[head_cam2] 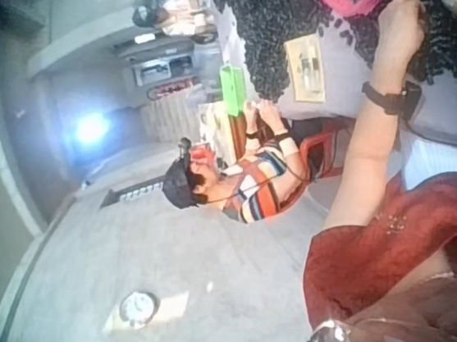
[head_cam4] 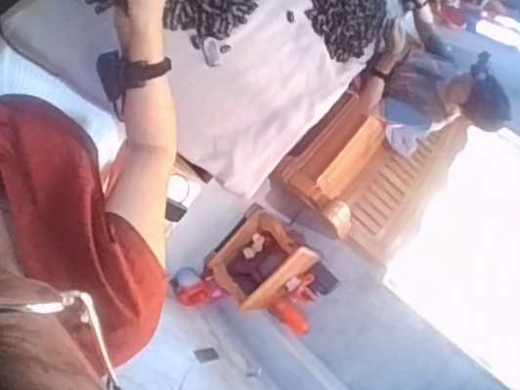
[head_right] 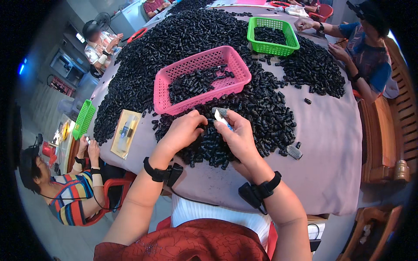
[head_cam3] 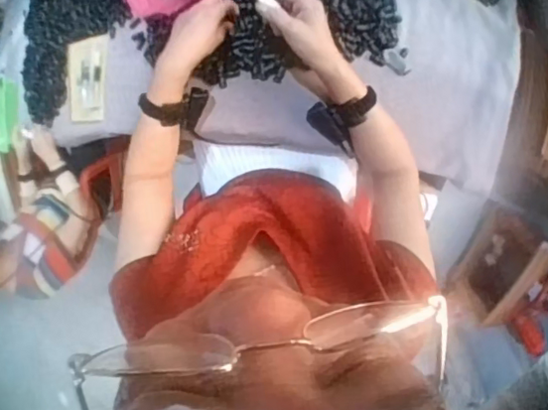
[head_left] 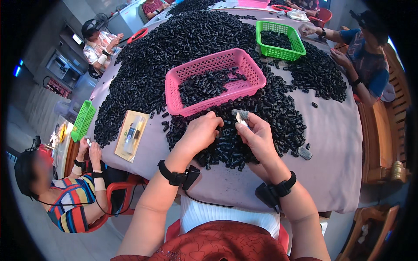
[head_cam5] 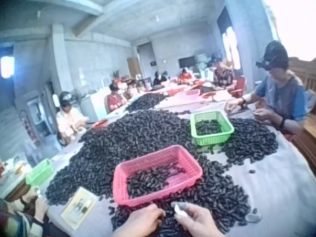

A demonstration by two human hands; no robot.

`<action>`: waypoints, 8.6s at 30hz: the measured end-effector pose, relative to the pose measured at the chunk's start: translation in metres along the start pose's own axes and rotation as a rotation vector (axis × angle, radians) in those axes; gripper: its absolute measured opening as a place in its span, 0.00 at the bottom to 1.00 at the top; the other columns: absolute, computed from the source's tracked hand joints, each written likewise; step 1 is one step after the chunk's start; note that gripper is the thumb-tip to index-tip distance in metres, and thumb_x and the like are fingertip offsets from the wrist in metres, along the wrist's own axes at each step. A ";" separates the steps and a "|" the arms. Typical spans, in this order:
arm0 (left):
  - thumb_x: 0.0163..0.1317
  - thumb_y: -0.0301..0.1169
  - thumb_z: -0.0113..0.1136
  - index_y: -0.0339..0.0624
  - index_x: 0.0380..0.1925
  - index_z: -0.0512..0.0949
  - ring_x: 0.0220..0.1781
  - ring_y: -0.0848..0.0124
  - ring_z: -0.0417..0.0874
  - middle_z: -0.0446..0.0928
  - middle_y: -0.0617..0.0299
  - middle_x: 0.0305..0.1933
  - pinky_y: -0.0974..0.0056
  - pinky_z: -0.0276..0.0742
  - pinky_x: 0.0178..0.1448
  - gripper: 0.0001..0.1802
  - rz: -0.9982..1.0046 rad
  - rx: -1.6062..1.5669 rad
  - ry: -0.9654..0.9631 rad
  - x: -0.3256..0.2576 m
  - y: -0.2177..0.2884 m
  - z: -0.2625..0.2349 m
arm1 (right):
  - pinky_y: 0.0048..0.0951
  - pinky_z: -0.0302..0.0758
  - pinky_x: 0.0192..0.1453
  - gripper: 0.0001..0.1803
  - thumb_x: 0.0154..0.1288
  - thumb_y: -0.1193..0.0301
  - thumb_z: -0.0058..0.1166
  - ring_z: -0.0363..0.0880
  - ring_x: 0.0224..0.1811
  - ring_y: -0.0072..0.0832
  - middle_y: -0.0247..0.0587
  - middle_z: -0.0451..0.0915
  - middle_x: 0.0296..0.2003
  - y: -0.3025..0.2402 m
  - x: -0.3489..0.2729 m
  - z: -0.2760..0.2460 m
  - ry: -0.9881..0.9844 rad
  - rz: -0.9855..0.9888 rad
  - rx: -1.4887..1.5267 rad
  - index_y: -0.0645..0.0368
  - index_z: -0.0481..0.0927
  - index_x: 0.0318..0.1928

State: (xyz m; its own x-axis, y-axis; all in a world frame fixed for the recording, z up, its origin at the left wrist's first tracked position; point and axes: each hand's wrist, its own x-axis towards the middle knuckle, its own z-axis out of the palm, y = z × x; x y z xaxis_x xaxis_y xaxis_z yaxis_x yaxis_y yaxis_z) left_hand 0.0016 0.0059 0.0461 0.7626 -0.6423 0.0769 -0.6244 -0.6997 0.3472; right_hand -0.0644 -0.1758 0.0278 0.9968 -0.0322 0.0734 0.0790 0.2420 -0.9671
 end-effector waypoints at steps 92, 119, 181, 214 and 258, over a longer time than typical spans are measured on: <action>0.64 0.29 0.59 0.40 0.50 0.74 0.25 0.81 0.77 0.78 0.67 0.33 0.77 0.77 0.30 0.15 -0.267 -1.937 0.089 0.005 -0.002 0.038 | 0.21 0.72 0.53 0.26 0.61 0.81 0.54 0.75 0.48 0.18 0.34 0.76 0.46 -0.012 -0.002 0.009 -0.264 0.147 0.052 0.64 0.66 0.61; 0.67 0.28 0.53 0.39 0.52 0.73 0.30 0.79 0.78 0.79 0.64 0.38 0.75 0.77 0.34 0.14 -0.247 -2.084 0.010 0.005 -0.002 0.042 | 0.21 0.72 0.52 0.24 0.62 0.80 0.53 0.75 0.48 0.19 0.34 0.76 0.45 -0.008 -0.002 0.009 -0.256 0.120 0.088 0.64 0.67 0.59; 0.50 0.31 0.66 0.36 0.50 0.69 0.45 0.52 0.77 0.75 0.47 0.44 0.55 0.74 0.49 0.27 -0.381 -0.086 0.278 -0.059 -0.057 0.000 | 0.17 0.68 0.35 0.16 0.59 0.75 0.58 0.69 0.32 0.12 0.25 0.75 0.33 -0.017 -0.007 0.017 -0.179 0.109 -0.205 0.64 0.77 0.48; 0.55 0.27 0.59 0.37 0.34 0.79 0.32 0.59 0.80 0.78 0.55 0.28 0.60 0.74 0.39 0.08 0.113 -0.380 -0.023 -0.089 0.004 0.019 | 0.31 0.71 0.35 0.15 0.53 0.64 0.62 0.73 0.27 0.28 0.42 0.77 0.25 -0.021 -0.045 0.005 -0.730 0.004 -0.775 0.60 0.81 0.37; 0.64 0.24 0.57 0.35 0.43 0.78 0.32 0.81 0.79 0.79 0.65 0.34 0.76 0.75 0.39 0.08 -0.187 -1.356 0.130 0.001 0.009 0.023 | 0.17 0.67 0.40 0.15 0.59 0.77 0.57 0.68 0.35 0.12 0.25 0.73 0.32 -0.019 0.010 -0.012 -0.018 0.107 -0.101 0.64 0.77 0.48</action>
State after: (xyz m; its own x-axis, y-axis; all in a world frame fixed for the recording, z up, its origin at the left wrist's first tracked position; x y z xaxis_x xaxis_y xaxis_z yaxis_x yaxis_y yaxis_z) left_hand -0.0077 -0.0082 0.0279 0.8734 -0.4869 -0.0115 0.0840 0.1273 0.9883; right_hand -0.0556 -0.1926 0.0435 0.9996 0.0058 -0.0277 -0.0282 0.1448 -0.9891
